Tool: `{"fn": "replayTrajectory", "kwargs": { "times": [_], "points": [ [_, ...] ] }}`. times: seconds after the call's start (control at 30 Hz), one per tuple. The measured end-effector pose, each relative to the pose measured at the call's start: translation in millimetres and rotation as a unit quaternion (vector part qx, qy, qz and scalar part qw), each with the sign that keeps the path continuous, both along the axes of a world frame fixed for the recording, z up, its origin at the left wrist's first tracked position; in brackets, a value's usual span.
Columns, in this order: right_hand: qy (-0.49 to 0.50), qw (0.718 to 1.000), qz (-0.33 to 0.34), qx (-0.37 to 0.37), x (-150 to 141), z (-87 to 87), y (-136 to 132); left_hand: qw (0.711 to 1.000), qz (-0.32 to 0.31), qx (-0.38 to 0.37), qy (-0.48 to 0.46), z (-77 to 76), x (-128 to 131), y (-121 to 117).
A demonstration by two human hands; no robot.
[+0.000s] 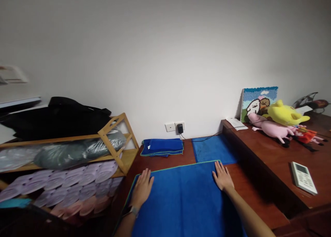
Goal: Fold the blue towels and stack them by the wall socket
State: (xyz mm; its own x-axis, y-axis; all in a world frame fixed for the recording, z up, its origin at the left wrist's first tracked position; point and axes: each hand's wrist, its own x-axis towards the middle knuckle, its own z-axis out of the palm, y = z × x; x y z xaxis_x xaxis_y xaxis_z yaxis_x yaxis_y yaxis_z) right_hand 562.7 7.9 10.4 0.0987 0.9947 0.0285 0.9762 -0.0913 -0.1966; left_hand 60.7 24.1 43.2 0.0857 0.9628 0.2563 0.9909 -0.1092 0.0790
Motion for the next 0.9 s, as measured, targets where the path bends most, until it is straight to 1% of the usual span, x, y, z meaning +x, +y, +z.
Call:
{"fn": "replayTrajectory", "kwargs": {
  "times": [0.07, 0.13, 0.17, 0.2, 0.23, 0.27, 0.3, 0.33, 0.37, 0.43, 0.63, 0.7, 0.73, 0.8, 0.9],
  "points": [
    [0.001, 1.0, 0.0, 0.002, -0.2, 0.6, -0.3, 0.997, -0.073, -0.001, -0.017, 4.1, 62.2, -1.3],
    [0.003, 1.0, 0.001, 0.006, -0.2, 0.6, -0.2, 0.989, -0.144, -0.022, -0.036, 2.2, 124.9, -3.2],
    [0.004, 1.0, 0.001, 0.007, -0.2, 0.4, 0.1, 0.984, -0.171, -0.032, -0.044, -0.4, 151.9, -4.2],
    [0.005, 1.0, 0.001, 0.008, -0.1, 0.1, 0.4, 0.98, -0.188, -0.047, -0.047, -3.6, 174.0, -4.9],
    [0.006, 1.0, 0.002, 0.008, 0.0, -0.2, 0.7, 0.977, -0.197, -0.06, -0.05, -7.0, 190.3, -5.2],
    [0.008, 1.0, 0.002, 0.007, 0.1, -0.5, 1.0, 0.976, -0.2, -0.072, -0.05, -10.1, 200.1, -5.3],
    [0.01, 1.0, 0.003, 0.006, 0.3, -0.6, 1.1, 0.976, -0.197, -0.082, -0.049, -12.9, 203.5, -5.2],
    [0.013, 1.0, 0.004, 0.006, 0.4, -0.5, 1.1, 0.977, -0.191, -0.086, -0.047, -15.2, 200.7, -4.9],
    [0.014, 1.0, 0.005, 0.006, 0.5, -0.3, 0.9, 0.978, -0.181, -0.088, -0.044, -17.0, 192.4, -4.7],
    [0.016, 1.0, 0.005, 0.006, 0.7, 0.6, 0.2, 0.984, -0.152, -0.085, -0.036, -19.0, 161.9, -4.8],
    [0.006, 1.0, 0.004, -0.002, 1.0, 2.0, -0.8, 0.997, -0.021, -0.079, 0.004, -18.6, 27.0, -9.6],
    [-0.001, 1.0, 0.002, -0.005, 1.0, 1.2, -0.8, 0.996, 0.008, -0.083, 0.012, -19.8, -7.2, -12.1],
    [-0.005, 1.0, 0.001, -0.006, 1.0, 0.5, -0.8, 0.997, 0.015, -0.08, 0.014, -20.7, -19.0, -13.5],
    [-0.012, 1.0, 0.001, -0.007, 1.4, -1.4, -0.7, 0.997, 0.02, -0.067, 0.014, -22.4, -31.6, -16.4],
    [-0.024, 1.0, 0.003, -0.006, 3.6, -4.8, 0.2, 0.998, 0.022, -0.051, 0.01, -22.8, -30.9, -19.7]
  ]
}}
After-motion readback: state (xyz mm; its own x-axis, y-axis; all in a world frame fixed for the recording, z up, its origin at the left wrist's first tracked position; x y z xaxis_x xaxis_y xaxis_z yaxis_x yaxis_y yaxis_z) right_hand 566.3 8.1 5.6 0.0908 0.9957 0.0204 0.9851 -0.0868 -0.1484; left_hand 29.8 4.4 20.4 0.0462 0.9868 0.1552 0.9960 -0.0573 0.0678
